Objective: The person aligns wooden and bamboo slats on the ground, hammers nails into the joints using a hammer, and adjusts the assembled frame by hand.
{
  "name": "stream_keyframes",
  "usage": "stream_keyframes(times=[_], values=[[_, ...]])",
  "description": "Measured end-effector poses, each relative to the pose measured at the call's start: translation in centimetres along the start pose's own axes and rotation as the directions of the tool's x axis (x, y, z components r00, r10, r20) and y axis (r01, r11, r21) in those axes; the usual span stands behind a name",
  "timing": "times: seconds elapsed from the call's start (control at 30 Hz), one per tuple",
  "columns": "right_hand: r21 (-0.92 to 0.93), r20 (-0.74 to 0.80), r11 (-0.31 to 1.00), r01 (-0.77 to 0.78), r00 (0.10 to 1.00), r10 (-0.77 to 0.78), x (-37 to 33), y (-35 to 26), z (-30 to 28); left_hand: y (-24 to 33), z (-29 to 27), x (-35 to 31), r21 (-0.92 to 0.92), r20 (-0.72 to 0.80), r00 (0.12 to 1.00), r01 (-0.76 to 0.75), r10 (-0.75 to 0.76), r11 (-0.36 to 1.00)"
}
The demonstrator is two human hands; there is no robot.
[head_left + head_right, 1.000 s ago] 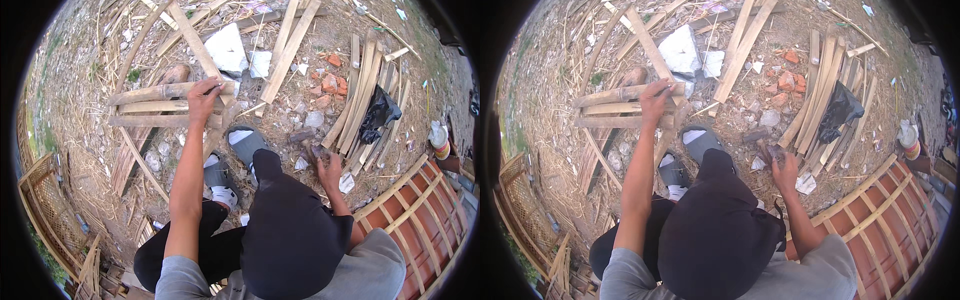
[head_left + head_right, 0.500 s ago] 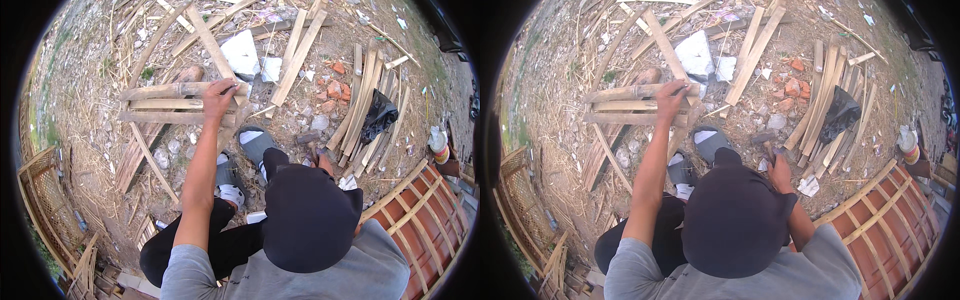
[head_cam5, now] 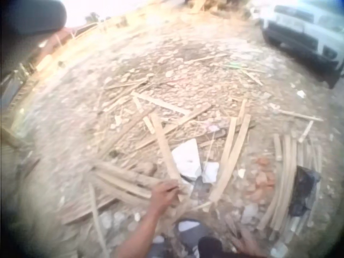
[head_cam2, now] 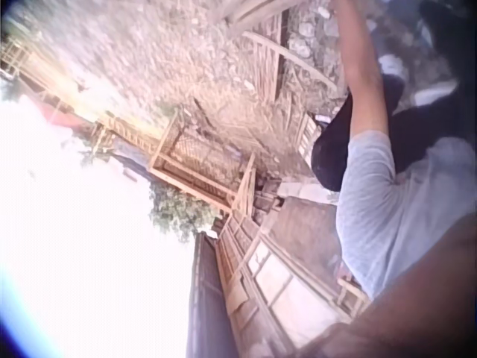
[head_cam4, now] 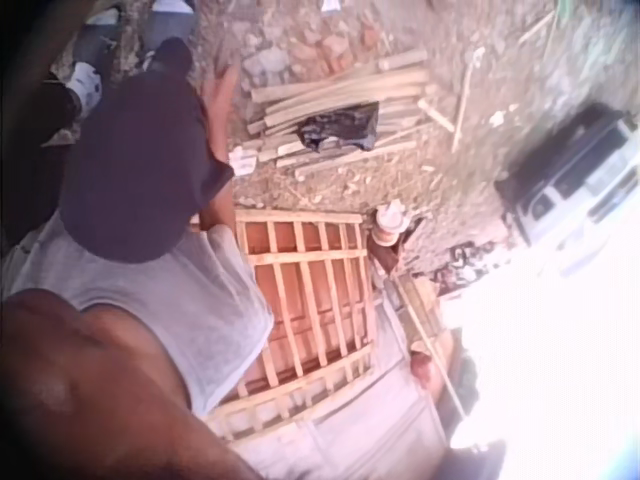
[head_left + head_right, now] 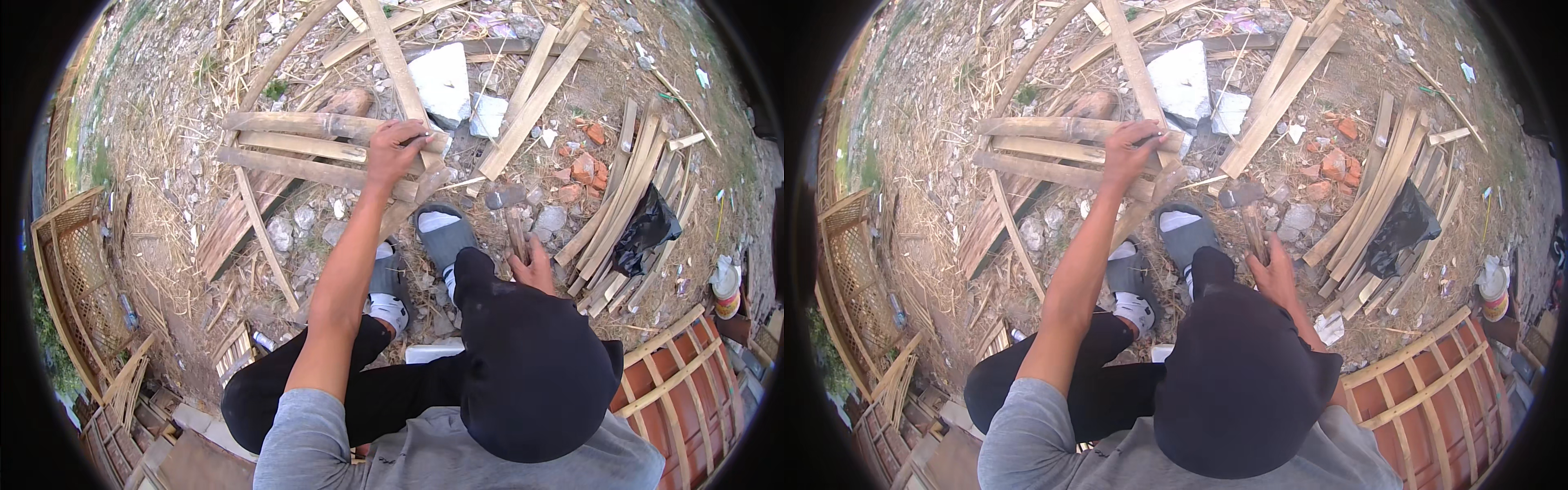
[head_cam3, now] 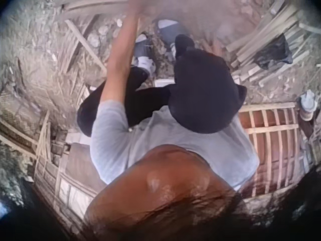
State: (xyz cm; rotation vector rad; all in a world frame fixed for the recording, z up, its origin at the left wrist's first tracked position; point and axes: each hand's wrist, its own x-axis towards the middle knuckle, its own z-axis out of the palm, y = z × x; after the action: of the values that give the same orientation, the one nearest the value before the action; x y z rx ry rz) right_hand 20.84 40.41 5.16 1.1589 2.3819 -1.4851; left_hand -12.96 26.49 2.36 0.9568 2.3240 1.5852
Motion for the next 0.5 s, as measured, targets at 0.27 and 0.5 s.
stream_keyframes(times=[0.27,0.5], values=[[0.194,-0.013,0.952,0.237,0.971,-0.239,7.9,-9.6,0.5,-0.4,0.8,0.2,0.033,0.029,0.999,-0.046,0.045,0.998],[0.099,0.088,0.969,0.226,0.968,-0.235,8.6,-13.7,0.5,-0.8,0.1,0.1,0.046,0.023,0.997,-0.079,0.078,0.996]])
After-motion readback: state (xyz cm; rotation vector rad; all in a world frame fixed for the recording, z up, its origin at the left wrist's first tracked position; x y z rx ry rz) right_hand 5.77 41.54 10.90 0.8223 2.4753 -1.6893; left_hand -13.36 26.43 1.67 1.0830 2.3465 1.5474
